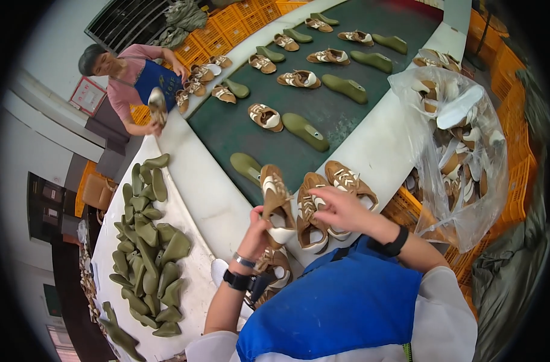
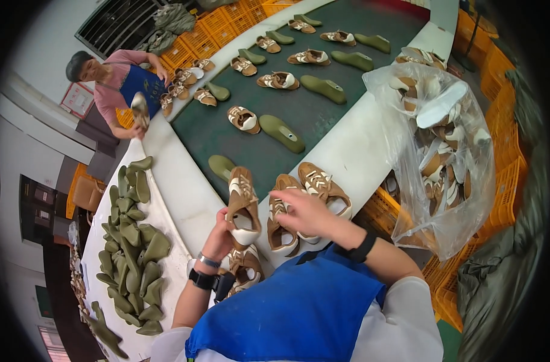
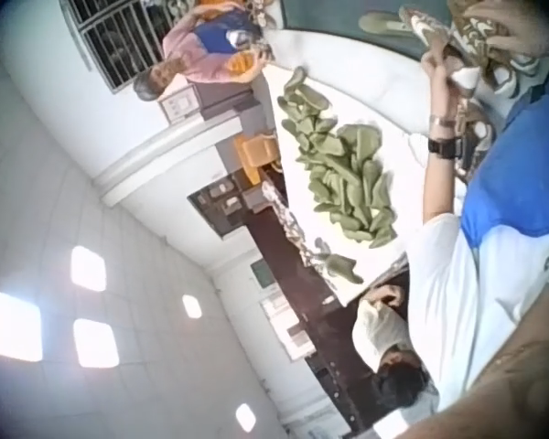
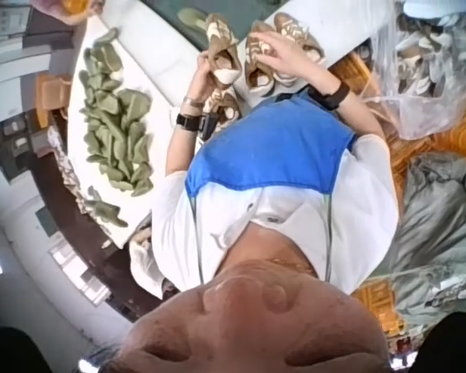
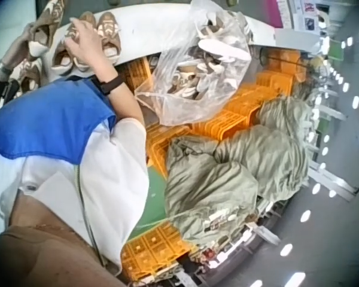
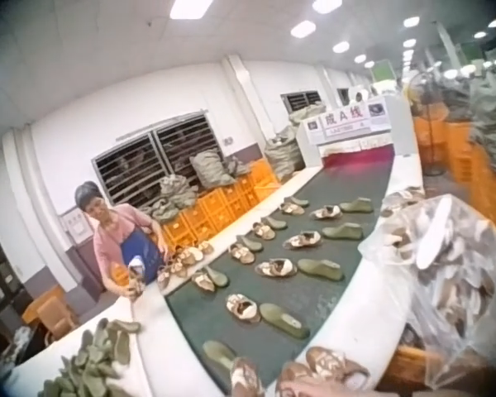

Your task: The recorder is seen inspecting, handling, and organizing shoe components and partially assembled shoes on a factory production line.

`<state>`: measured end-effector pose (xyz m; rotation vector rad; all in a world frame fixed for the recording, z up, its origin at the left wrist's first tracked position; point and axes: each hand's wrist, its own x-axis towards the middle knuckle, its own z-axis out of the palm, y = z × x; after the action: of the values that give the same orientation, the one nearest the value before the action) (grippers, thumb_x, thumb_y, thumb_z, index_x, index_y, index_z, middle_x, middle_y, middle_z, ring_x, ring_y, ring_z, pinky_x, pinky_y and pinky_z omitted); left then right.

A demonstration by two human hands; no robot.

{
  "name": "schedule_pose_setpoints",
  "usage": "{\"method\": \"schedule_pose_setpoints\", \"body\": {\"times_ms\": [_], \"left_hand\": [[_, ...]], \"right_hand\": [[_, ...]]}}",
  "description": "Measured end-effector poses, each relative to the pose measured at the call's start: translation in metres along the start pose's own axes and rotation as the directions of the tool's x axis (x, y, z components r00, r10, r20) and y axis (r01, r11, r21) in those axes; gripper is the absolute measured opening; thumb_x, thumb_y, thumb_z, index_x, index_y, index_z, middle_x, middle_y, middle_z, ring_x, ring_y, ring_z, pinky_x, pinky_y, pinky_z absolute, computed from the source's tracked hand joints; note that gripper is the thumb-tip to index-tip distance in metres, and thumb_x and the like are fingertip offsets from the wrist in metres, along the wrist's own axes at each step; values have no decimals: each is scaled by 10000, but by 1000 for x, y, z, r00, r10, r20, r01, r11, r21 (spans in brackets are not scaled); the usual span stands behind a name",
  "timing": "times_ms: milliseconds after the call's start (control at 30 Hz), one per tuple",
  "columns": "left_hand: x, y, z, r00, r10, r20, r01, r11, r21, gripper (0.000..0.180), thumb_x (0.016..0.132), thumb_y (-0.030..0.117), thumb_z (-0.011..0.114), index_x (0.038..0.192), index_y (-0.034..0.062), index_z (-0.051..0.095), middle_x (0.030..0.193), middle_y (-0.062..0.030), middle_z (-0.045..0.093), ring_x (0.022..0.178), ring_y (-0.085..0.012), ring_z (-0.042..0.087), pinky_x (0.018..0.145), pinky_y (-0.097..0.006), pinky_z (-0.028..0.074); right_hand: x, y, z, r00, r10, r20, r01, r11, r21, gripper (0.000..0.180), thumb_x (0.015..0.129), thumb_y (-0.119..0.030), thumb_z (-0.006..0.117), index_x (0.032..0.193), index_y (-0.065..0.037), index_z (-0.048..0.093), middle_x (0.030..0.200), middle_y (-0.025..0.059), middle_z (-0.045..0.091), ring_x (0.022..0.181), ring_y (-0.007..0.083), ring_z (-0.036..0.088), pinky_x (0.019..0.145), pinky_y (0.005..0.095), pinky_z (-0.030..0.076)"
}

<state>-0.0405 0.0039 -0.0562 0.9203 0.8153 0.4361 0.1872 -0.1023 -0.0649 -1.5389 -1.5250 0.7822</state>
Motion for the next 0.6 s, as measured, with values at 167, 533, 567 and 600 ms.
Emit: {"method": "schedule_pose_setpoints", "body": {"times_ms": [167,533,567,600], "left_hand": [[-28,-5,52,998,38,42,-35,996,-79,615,734,83,497,1278,109,212,1191,-129,415,1125,-227,415,858,-361,438],[-15,12,44,554,830,-62,-312,276,909,212,769,38,611,981,30,626,876,-169,647,697,-261,646,609,-311,506],[-16,13,38,525,843,-114,-286,301,910,134,785,43,610,911,18,647,764,-143,653,634,-241,643,586,-295,505],[-16,15,40,526,843,-112,-289,302,908,134,785,43,610,911,18,647,764,-143,653,634,-241,643,586,-295,505]], "right_hand": [[20,-27,20,949,-268,-168,257,963,-86,373,737,-164,616,1086,-77,516,885,121,545,747,303,579,664,389,477],[26,-42,17,932,-109,-345,117,993,2,320,730,-27,518,1045,-79,497,936,141,590,774,324,598,655,403,493],[25,-42,14,931,-78,-356,111,991,74,313,742,-25,503,1046,-98,511,922,126,590,750,324,597,648,399,494],[25,-40,14,931,-77,-358,109,991,71,313,742,-25,503,1046,-98,511,922,126,590,750,324,597,648,399,494]]}}
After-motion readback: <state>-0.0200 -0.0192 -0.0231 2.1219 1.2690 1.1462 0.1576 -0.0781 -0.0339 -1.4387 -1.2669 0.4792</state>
